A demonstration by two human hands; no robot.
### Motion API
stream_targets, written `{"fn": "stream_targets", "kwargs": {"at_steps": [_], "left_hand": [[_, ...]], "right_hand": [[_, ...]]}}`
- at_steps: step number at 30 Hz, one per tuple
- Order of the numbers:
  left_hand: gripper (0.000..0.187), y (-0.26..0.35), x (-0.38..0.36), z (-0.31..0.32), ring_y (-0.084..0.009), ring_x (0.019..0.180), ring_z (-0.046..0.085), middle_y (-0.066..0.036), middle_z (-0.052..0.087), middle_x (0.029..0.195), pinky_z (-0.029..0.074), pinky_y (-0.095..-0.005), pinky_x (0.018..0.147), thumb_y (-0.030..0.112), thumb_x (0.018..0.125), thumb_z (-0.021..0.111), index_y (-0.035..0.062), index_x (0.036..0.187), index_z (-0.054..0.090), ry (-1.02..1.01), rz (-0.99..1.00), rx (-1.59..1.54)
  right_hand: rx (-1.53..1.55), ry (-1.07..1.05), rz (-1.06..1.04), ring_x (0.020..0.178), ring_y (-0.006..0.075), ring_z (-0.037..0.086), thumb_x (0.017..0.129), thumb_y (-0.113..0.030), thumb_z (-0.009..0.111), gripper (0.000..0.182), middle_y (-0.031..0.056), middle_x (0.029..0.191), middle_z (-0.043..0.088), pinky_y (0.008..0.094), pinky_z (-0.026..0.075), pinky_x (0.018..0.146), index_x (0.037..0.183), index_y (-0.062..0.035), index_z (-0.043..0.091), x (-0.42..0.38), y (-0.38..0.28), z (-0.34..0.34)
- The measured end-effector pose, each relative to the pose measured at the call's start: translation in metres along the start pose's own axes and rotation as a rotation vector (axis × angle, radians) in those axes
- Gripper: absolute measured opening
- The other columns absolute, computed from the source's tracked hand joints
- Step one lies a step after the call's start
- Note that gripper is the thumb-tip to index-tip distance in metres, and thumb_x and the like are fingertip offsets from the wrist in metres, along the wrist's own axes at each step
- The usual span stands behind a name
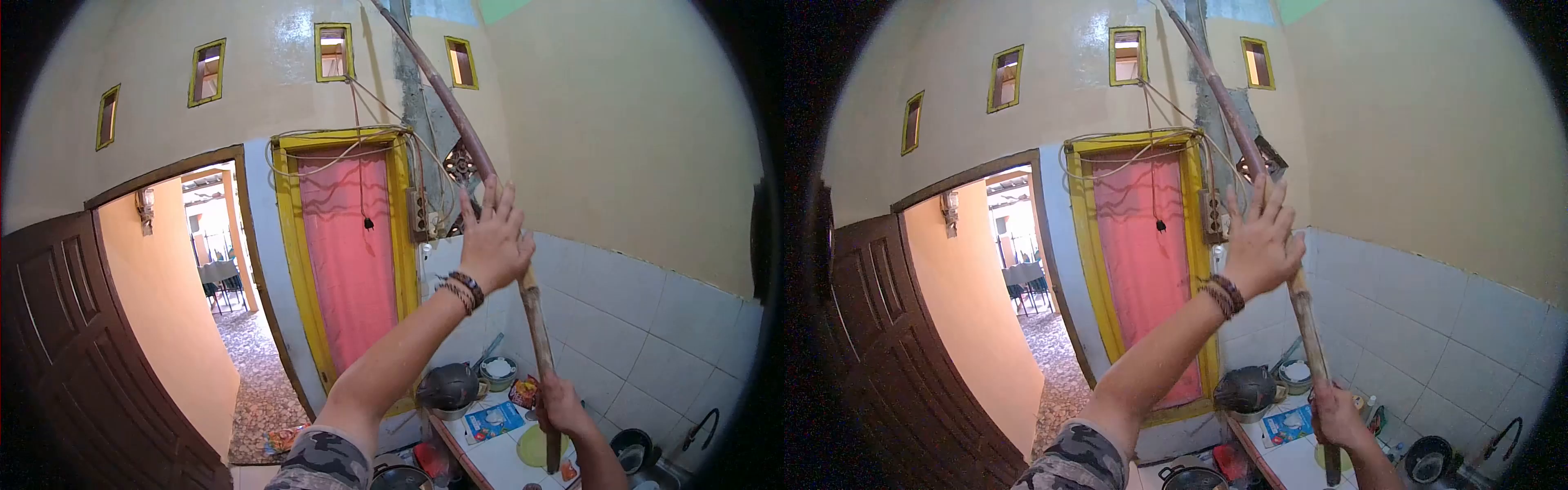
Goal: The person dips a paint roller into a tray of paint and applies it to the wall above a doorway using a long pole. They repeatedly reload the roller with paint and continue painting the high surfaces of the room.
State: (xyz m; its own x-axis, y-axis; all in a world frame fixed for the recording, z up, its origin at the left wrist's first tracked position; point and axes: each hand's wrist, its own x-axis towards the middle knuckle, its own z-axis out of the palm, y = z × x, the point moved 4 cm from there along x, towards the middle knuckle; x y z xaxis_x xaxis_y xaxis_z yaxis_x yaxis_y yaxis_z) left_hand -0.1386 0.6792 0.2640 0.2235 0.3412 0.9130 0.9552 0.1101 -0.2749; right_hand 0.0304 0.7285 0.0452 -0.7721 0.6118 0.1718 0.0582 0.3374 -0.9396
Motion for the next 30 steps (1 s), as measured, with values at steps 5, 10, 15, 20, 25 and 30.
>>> {"fn": "stream_targets", "kwargs": {"at_steps": [5,10,15,20,25,30], "left_hand": [[0.036,-0.001,-0.035,0.000,-0.0379,0.134,0.016,-0.020,0.040,0.128,0.005,-0.0683,0.100,0.032,0.076,0.051,0.0006,0.094,0.055,-0.110,0.009,0.044],[0.033,0.045,-0.128,-0.017,-0.0381,0.134,0.017,-0.020,0.040,0.128,0.007,-0.0713,0.096,0.030,0.073,0.054,0.0015,0.091,0.055,-0.149,-0.025,-0.094],[0.035,0.033,-0.081,-0.023,-0.0381,0.134,0.017,-0.019,0.035,0.135,0.006,-0.0703,0.097,0.031,0.078,0.052,0.0033,0.099,0.053,-0.104,-0.068,-0.021],[0.036,-0.009,-0.002,-0.005,-0.0367,0.134,0.017,-0.016,0.030,0.140,0.006,-0.0668,0.100,0.031,0.084,0.045,0.0061,0.110,0.051,0.013,0.033,0.036],[0.038,-0.049,0.038,0.004,-0.0369,0.134,0.017,-0.013,0.029,0.142,0.004,-0.0657,0.101,0.031,0.087,0.042,0.0079,0.116,0.049,0.046,-0.025,0.099],[0.036,-0.012,-0.046,-0.002,-0.0393,0.133,0.019,-0.015,0.033,0.139,0.002,-0.0663,0.101,0.031,0.080,0.048,0.0053,0.104,0.056,-0.020,0.058,0.032]], "right_hand": [[-0.119,0.061,-0.092,0.041,0.0241,0.052,0.095,-0.040,0.032,0.055,0.0099,0.047,0.049,0.0368,0.043,0.043,0.065,0.0012,0.051,-0.006,0.051,0.031],[-0.030,0.091,-0.182,0.043,0.0144,0.042,0.090,-0.056,0.030,0.060,0.0022,0.048,0.043,0.0314,0.035,0.040,0.057,-0.0071,0.043,-0.102,0.075,0.079],[0.127,-0.010,-0.164,0.051,0.0181,0.054,0.093,-0.033,0.041,0.038,0.0089,0.060,0.055,0.0334,0.044,0.048,0.070,-0.0034,0.051,-0.041,0.153,0.044],[-0.144,0.101,-0.005,0.037,0.0190,0.047,0.090,-0.060,0.026,0.067,0.0064,0.046,0.044,0.0331,0.039,0.038,0.060,-0.0037,0.046,0.038,-0.041,0.003],[0.022,0.116,-0.005,0.035,0.0178,0.044,0.086,-0.066,0.029,0.067,0.0064,0.045,0.042,0.0328,0.038,0.035,0.057,-0.0073,0.044,0.080,-0.093,0.010],[-0.242,0.124,-0.080,0.047,0.0222,0.054,0.093,-0.053,0.026,0.067,0.0094,0.049,0.049,0.0365,0.046,0.050,0.064,0.0009,0.054,0.037,-0.002,0.034]]}}
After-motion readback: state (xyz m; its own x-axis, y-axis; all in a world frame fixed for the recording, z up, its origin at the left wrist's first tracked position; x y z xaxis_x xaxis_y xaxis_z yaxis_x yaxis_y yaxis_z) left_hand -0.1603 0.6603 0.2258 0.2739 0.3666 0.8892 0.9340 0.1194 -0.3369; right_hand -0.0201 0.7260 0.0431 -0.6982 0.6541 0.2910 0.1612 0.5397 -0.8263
